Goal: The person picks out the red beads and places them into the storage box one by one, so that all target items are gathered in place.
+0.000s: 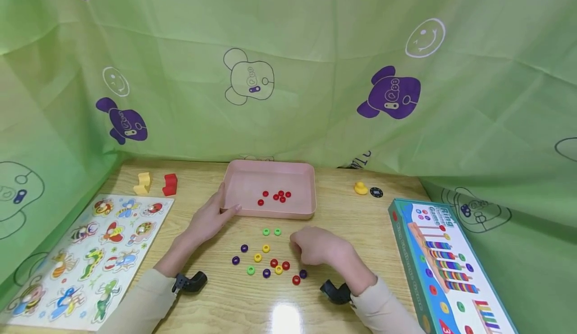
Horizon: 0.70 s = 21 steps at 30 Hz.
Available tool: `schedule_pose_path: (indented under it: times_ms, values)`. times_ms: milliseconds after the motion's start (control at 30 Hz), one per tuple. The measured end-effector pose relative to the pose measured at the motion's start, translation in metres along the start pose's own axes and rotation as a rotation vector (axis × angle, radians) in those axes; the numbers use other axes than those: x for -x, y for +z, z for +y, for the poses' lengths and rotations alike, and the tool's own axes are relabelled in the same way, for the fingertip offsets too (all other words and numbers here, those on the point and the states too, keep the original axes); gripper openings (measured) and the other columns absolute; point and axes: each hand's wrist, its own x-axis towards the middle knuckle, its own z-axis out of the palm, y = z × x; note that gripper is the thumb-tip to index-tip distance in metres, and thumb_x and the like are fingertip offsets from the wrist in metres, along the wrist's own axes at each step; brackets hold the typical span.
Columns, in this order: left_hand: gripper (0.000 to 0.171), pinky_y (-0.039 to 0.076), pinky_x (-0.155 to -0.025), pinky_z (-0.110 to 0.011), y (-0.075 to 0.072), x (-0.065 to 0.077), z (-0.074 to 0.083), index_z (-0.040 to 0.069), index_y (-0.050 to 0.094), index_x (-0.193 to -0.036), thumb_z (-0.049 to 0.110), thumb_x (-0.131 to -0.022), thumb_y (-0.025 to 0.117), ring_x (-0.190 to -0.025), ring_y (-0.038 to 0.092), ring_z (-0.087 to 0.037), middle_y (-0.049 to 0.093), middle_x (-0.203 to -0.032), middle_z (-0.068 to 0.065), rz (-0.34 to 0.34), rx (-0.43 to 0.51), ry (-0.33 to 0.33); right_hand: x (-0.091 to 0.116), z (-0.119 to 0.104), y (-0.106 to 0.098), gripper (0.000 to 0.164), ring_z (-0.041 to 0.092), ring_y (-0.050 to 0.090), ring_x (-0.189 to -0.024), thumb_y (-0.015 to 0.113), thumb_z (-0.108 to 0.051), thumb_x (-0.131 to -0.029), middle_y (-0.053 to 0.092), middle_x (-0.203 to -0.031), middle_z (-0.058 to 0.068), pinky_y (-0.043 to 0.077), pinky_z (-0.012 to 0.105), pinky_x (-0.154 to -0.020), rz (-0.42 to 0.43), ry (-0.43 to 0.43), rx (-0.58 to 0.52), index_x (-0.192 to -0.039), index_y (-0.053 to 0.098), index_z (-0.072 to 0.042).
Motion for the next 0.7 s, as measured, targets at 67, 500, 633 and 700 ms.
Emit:
schedule_pose_path:
  times_ms: [67, 500, 633, 700]
  values:
    - [0.091, 0.033, -0.106, -0.055, 0.0, 0.0, 0.0, 0.013, 0.004, -0.15, 0.062, -0.087, 0.046, -0.139, 0.028, -0.031, 0.018, -0.155, -0.009, -0.003, 0.0, 0.006, -0.002, 0.001, 0.001, 0.022, 0.008, 0.045, -0.058, 0.06, 0.004, -0.071, 0.05, -0.064, -0.008, 0.037, 0.023, -0.05, 0.008, -0.001, -0.01, -0.074, 0.056, -0.017]
    - [0.092, 0.033, -0.106, -0.055, 0.001, 0.0, -0.001, 0.013, 0.003, -0.15, 0.064, -0.086, 0.045, -0.139, 0.028, -0.032, 0.017, -0.156, -0.009, -0.006, -0.006, 0.006, -0.013, 0.005, 0.006, 0.014, 0.007, 0.046, -0.06, 0.064, -0.009, -0.079, 0.051, -0.066, -0.009, 0.038, 0.022, -0.053, 0.066, -0.052, -0.021, -0.077, 0.056, -0.02]
    - [0.09, 0.033, -0.106, -0.055, 0.001, 0.0, -0.001, 0.015, 0.004, -0.15, 0.061, -0.087, 0.046, -0.139, 0.029, -0.031, 0.019, -0.156, -0.008, -0.002, 0.002, 0.005, -0.015, 0.005, 0.006, 0.013, 0.007, 0.047, -0.06, 0.063, -0.011, -0.081, 0.053, -0.067, -0.009, 0.04, 0.022, -0.054, 0.084, -0.055, -0.026, -0.078, 0.056, -0.021]
    - [0.088, 0.034, -0.106, -0.055, 0.001, 0.0, 0.0, 0.016, 0.005, -0.15, 0.06, -0.087, 0.046, -0.139, 0.03, -0.031, 0.02, -0.155, -0.008, 0.0, 0.003, 0.009, -0.017, 0.005, 0.006, 0.013, 0.007, 0.048, -0.06, 0.063, -0.011, -0.081, 0.053, -0.068, -0.009, 0.04, 0.022, -0.054, 0.089, -0.054, -0.028, -0.078, 0.056, -0.021]
